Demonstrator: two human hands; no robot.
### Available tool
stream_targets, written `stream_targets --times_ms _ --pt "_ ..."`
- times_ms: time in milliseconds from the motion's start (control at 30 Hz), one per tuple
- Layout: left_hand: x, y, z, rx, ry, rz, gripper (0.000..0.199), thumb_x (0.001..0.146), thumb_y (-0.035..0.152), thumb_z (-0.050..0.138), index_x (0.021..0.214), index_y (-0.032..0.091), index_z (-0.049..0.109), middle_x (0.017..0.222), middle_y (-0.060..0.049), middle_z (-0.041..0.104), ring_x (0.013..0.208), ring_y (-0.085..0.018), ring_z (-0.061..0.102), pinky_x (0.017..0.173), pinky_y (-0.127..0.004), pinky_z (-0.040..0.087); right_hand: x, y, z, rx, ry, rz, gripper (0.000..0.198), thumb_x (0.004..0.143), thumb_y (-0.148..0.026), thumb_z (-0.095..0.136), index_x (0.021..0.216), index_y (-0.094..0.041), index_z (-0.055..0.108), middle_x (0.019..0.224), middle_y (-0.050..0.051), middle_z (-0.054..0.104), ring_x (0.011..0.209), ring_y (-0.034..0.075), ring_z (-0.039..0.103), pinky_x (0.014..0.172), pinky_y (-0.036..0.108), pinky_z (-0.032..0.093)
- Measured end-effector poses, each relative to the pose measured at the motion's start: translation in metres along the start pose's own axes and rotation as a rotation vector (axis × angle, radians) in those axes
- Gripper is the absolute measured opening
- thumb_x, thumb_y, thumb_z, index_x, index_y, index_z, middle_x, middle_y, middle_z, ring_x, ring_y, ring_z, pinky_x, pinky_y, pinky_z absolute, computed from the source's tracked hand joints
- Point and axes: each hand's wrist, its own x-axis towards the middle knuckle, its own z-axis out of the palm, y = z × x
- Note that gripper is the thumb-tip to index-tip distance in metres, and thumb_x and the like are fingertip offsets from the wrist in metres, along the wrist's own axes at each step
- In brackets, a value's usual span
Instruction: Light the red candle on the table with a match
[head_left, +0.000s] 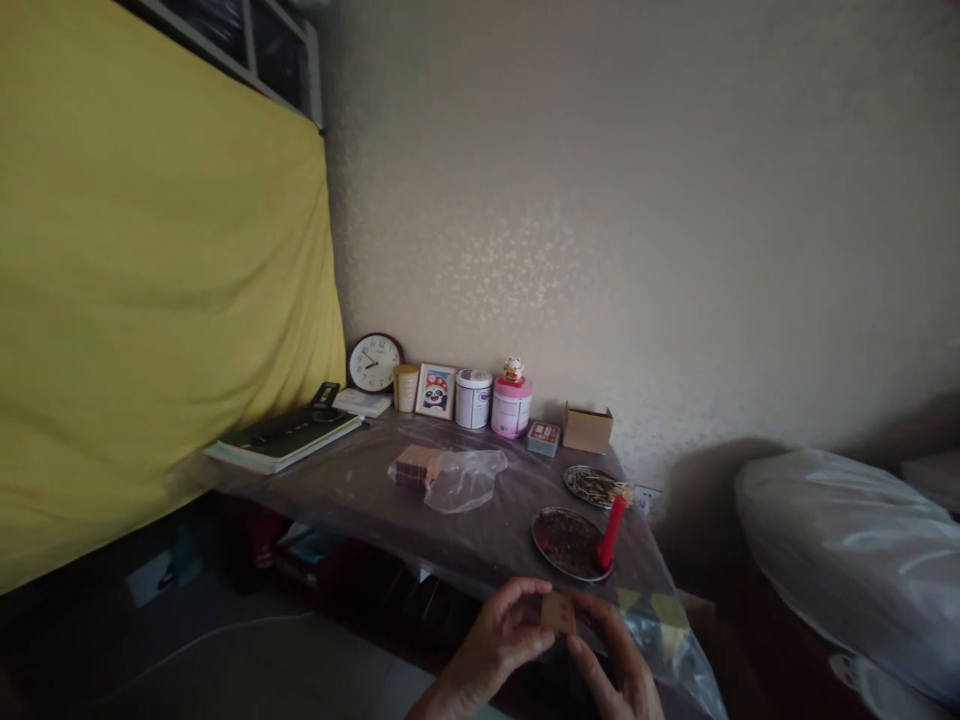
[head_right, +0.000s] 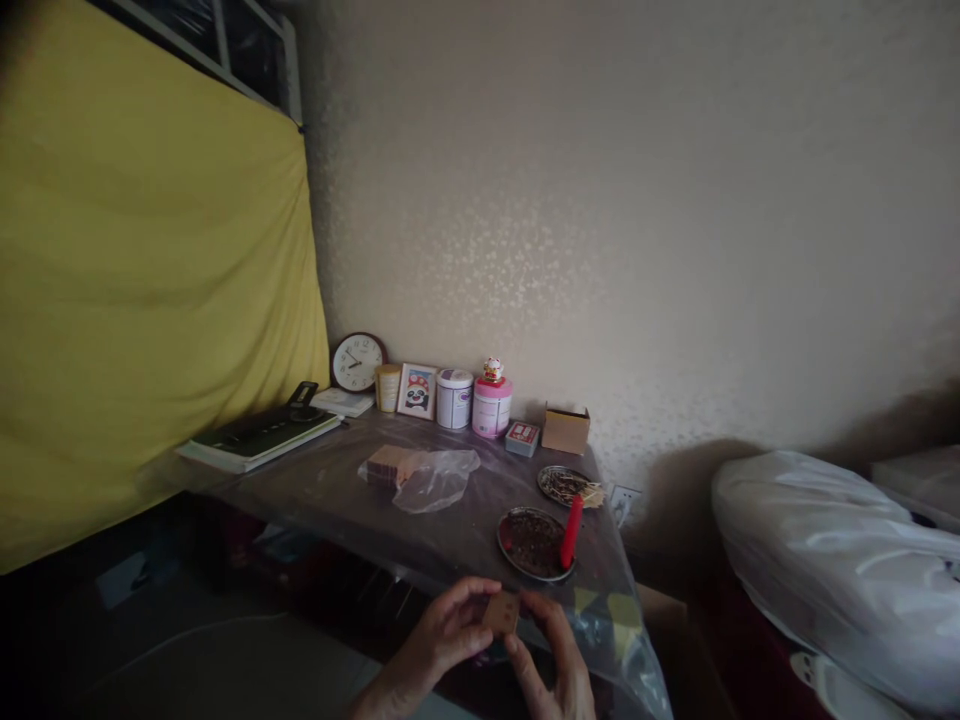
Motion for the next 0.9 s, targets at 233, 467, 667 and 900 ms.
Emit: stream_targets --times_ms 233,467,667,900 --pt "-0.006 0.013 0.009 0.007 0.017 -0.013 0.045 0.067 0.031 0.073 0.107 0.02 0.057 0.1 -0.007 0.069 0.093 -0.021 0.061 0.075 -0.029 0.041 -0.004 -0.009 0.003 0.023 0.086 -0.026 0.04 0.075 -0.046 0.06 0.107 -0.022 0.062 0.114 0.007 0.064 0.11 0.023 0.058 0.096 0.029 0.046" --pt "-0.007 0.013 0.01 0.032 0.003 0.047 0.042 0.068 0.028 0.072 0.106 0.019 0.058 0.1 -0.008 0.068 0.099 -0.022 0.06 0.083 -0.032 0.041 -0.005 -0.02 -0.002 0.01 0.072 -0.075 0.034 0.076 -0.041 0.061 0.105 -0.024 0.063 0.109 0.006 0.067 0.104 0.022 0.062 0.092 0.027 0.049" --pt "-0.008 0.01 0.012 0.076 0.013 0.064 0.042 0.068 0.026 0.073 0.106 0.018 0.059 0.102 -0.009 0.068 0.097 -0.021 0.06 0.083 -0.031 0.042 -0.007 -0.02 -0.005 -0.002 0.049 -0.053 0.035 0.076 -0.041 0.06 0.106 -0.023 0.062 0.111 0.005 0.066 0.107 0.022 0.061 0.093 0.026 0.048" --pt "-0.01 0.015 0.018 0.056 0.033 0.04 0.041 0.066 0.027 0.074 0.103 0.02 0.06 0.099 -0.007 0.068 0.094 -0.021 0.061 0.081 -0.031 0.042 -0.008 -0.018 -0.006 0.059 0.043 -0.027 0.037 0.075 -0.042 0.063 0.107 -0.024 0.062 0.113 0.004 0.065 0.109 0.022 0.059 0.095 0.026 0.046"
